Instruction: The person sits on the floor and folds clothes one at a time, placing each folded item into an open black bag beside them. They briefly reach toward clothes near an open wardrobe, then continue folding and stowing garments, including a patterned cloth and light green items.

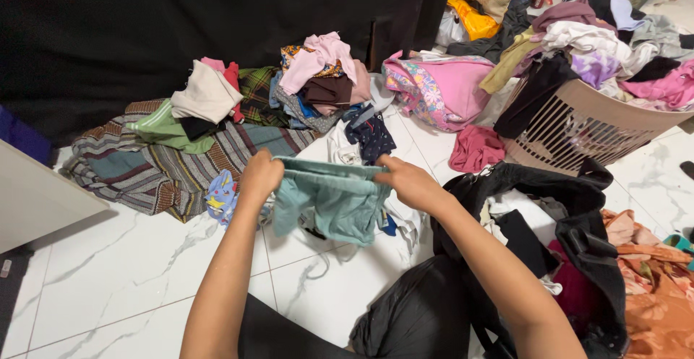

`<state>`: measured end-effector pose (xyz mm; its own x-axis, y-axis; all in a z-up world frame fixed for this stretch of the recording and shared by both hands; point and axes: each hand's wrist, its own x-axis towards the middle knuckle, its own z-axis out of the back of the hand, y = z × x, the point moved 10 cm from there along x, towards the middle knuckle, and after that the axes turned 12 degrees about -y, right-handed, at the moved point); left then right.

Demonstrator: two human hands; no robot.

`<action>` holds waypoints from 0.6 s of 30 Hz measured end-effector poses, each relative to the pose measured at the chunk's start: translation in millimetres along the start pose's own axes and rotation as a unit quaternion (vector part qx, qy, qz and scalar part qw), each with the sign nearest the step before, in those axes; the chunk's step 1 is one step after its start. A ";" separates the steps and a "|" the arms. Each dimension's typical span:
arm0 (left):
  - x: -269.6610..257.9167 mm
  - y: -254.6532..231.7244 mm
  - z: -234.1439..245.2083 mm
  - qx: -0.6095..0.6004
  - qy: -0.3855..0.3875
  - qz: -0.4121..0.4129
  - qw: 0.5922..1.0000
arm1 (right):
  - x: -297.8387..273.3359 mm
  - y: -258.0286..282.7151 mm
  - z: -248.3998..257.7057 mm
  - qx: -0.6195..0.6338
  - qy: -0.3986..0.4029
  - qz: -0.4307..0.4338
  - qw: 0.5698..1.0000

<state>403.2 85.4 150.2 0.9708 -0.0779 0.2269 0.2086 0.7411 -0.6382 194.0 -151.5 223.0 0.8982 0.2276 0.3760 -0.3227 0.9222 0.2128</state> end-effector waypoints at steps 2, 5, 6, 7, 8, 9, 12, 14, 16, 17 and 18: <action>8.3 16.3 -1.7 0.004 -0.013 0.007 1.000 | -5.3 4.0 -1.8 -0.020 0.017 0.037 0.999; 22.3 54.1 7.1 0.024 -0.046 0.050 0.997 | -12.6 2.3 13.7 -0.015 -0.025 0.054 0.998; 24.4 49.2 1.8 -0.036 -0.030 0.009 0.999 | -14.2 0.5 21.0 0.016 -0.047 0.055 0.997; 24.0 39.9 -4.5 -0.096 -0.014 -0.033 0.995 | -15.7 -2.7 28.3 0.045 -0.068 0.055 0.995; 22.0 28.9 -7.8 -0.155 0.001 -0.075 0.985 | -16.5 -7.2 34.9 0.075 -0.090 0.056 0.992; 14.4 25.0 -19.2 -0.162 0.061 -0.083 0.981 | -16.0 -17.7 32.9 0.083 -0.087 0.026 0.992; -21.5 -10.9 -42.1 -0.226 0.223 -0.110 0.942 | -11.4 -49.0 25.5 0.111 -0.085 -0.040 0.989; -46.5 -47.1 -30.6 -0.326 0.303 -0.137 0.885 | -10.4 -65.2 27.5 0.138 -0.095 -0.050 0.985; -61.8 -67.1 -8.3 -0.301 0.304 -0.170 0.888 | -17.2 -94.1 13.5 0.245 -0.047 -0.172 0.953; -68.4 -75.7 1.7 -0.289 0.305 -0.186 0.888 | -24.2 -105.3 6.0 0.295 -0.022 -0.231 0.927; -67.2 -81.9 9.1 -0.286 0.290 -0.177 0.896 | -23.9 -101.0 9.9 0.342 -0.032 -0.199 0.918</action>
<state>319.8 36.0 193.8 0.6951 -0.6974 0.1745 0.3808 0.1513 -0.9122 202.2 -253.1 201.4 0.9733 -0.1232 0.1934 -0.1046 0.5122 0.8525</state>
